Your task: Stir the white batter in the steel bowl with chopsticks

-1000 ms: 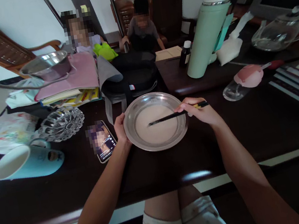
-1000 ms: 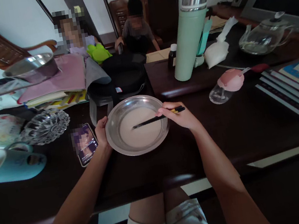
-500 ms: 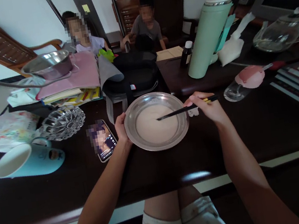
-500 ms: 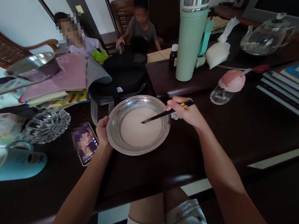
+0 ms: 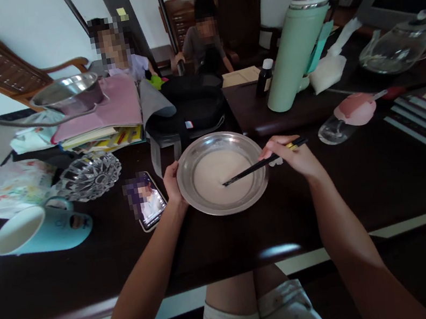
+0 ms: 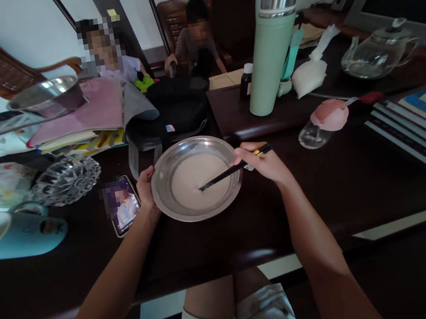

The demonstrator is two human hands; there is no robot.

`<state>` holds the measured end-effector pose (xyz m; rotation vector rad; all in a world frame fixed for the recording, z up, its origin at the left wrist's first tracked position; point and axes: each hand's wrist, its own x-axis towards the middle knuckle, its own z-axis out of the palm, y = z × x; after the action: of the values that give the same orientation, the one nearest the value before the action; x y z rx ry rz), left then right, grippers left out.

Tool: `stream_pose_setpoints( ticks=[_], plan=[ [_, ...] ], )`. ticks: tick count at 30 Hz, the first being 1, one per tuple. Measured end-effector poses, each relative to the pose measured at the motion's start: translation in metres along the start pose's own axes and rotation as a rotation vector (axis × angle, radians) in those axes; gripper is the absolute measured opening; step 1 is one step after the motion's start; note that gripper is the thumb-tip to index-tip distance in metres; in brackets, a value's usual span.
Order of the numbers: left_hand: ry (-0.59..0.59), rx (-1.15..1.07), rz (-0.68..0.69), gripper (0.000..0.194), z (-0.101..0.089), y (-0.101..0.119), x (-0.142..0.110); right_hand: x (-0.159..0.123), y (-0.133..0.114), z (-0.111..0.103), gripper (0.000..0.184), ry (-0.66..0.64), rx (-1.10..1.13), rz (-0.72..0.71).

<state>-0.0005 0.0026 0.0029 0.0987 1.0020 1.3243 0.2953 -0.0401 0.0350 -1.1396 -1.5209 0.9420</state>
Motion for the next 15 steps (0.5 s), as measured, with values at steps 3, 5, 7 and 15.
stream_pose_setpoints(
  ticks=[3, 5, 7, 15],
  plan=[
    [-0.007, 0.029, 0.011, 0.016, 0.0002, 0.0003, 0.0, 0.0012, 0.001, 0.0044, 0.054, -0.05, -0.009, -0.039],
    [-0.016, 0.043, 0.013, 0.017, 0.0002, 0.0002, -0.0002, 0.0016, 0.0021, 0.0029, 0.054, -0.003, -0.018, -0.053],
    [-0.011, 0.033, 0.01, 0.018, 0.0004, 0.0001, -0.0005, 0.0012, 0.0025, -0.0006, 0.055, 0.051, -0.02, -0.034],
    [-0.033, 0.028, 0.021, 0.018, -0.0018, -0.0009, 0.0028, 0.0012, -0.0001, 0.0046, 0.054, -0.031, -0.016, -0.045]
  ],
)
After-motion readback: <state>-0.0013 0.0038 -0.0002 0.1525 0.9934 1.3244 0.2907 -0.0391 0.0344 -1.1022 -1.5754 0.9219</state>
